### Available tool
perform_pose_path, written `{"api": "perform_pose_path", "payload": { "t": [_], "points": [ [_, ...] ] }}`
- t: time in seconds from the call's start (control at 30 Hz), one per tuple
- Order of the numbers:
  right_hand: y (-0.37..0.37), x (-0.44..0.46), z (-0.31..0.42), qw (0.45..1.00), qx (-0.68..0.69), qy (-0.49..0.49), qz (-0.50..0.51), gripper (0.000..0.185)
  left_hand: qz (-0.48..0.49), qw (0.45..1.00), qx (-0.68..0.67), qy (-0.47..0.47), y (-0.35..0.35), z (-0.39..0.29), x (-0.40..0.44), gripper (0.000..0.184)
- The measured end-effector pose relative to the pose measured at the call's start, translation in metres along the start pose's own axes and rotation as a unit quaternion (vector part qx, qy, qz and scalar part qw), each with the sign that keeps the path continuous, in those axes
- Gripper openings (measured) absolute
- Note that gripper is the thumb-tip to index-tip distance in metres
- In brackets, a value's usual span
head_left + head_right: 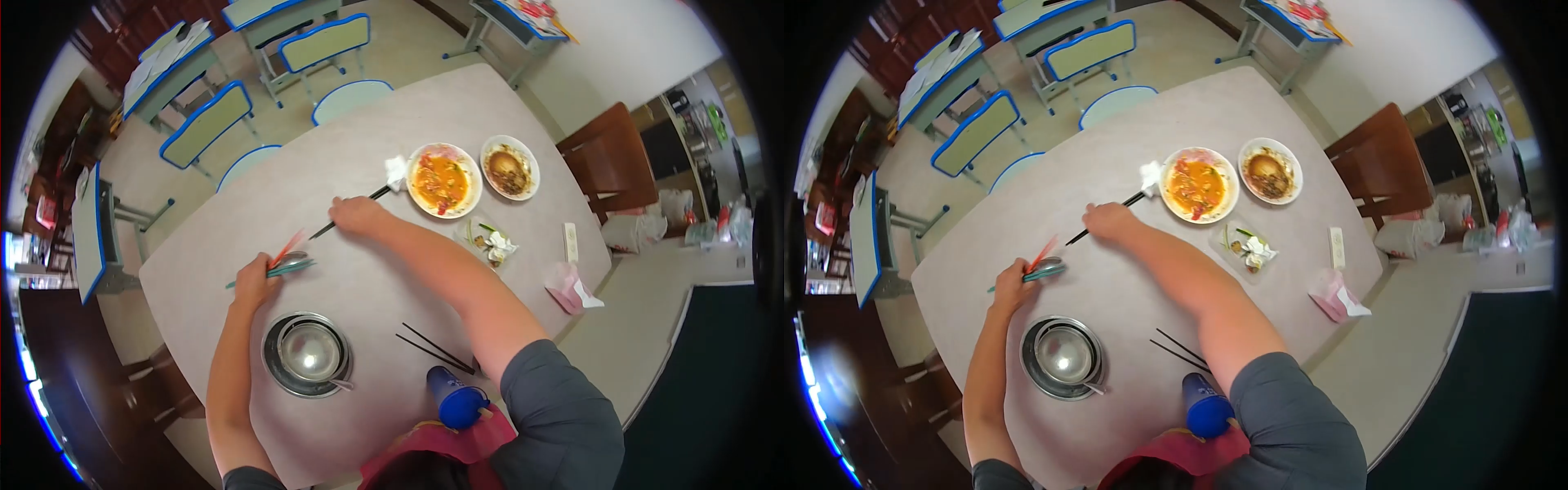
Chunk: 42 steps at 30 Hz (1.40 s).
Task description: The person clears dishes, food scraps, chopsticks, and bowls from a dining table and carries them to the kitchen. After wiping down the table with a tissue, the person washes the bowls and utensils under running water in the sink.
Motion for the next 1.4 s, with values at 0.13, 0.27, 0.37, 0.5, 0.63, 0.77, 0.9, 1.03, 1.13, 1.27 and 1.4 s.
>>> {"api": "perform_pose_path", "payload": {
  "t": [0.13, 0.27, 0.37, 0.5, 0.63, 0.77, 0.9, 1.03, 1.13, 1.27, 1.4],
  "points": [
    [0.006, -0.012, 0.020, 0.998, 0.003, -0.041, -0.055, 0.017, -0.104, 0.984, -0.136, -0.044, -0.038, -0.005, -0.019, 0.022],
    [0.010, -0.029, 0.036, 1.000, 0.016, -0.007, -0.008, 0.018, -0.200, 0.933, -0.295, -0.043, -0.071, -0.020, -0.037, 0.021],
    [0.014, -0.033, 0.040, 0.998, 0.051, -0.007, -0.045, 0.017, -0.260, 0.866, -0.425, -0.051, -0.092, -0.057, -0.050, 0.027],
    [-0.032, -0.056, 0.026, 0.964, 0.182, 0.093, -0.169, 0.016, -0.175, 0.825, -0.522, -0.124, -0.088, -0.107, -0.060, 0.021],
    [-0.092, -0.103, 0.013, 0.785, 0.563, 0.172, -0.193, 0.019, -0.110, 0.844, -0.509, -0.132, -0.045, -0.150, -0.039, 0.023],
    [-0.098, -0.125, 0.018, 0.674, 0.691, 0.178, -0.193, 0.025, -0.060, 0.839, -0.536, -0.077, 0.005, -0.196, -0.025, 0.025],
    [-0.093, -0.123, 0.015, 0.663, 0.712, 0.151, -0.173, 0.027, -0.061, 0.798, -0.584, -0.132, 0.016, -0.209, -0.037, 0.032],
    [-0.075, -0.129, -0.022, 0.680, 0.666, 0.218, -0.214, 0.029, -0.063, 0.725, -0.666, -0.165, 0.029, -0.193, -0.052, 0.038],
    [-0.040, -0.138, -0.051, 0.908, 0.062, 0.296, -0.291, 0.025, -0.079, 0.688, -0.702, -0.167, 0.014, -0.191, -0.082, 0.040],
    [0.028, -0.145, -0.059, 0.932, 0.049, 0.333, -0.136, 0.020, -0.110, 0.667, -0.724, -0.139, 0.003, -0.168, -0.135, 0.034],
    [0.043, -0.172, -0.049, 0.936, 0.134, 0.312, -0.096, 0.020, -0.131, 0.660, -0.725, -0.148, -0.009, -0.153, -0.184, 0.032]
  ]
}}
Point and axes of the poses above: each hand's wrist, its own x-axis towards the middle knuckle, its own y-axis out of the palm, z = x × y, the point moved 9 cm from there along x, towards the middle knuckle, and after that the axes turned 8 degrees about -x, right-handed, at the moved point
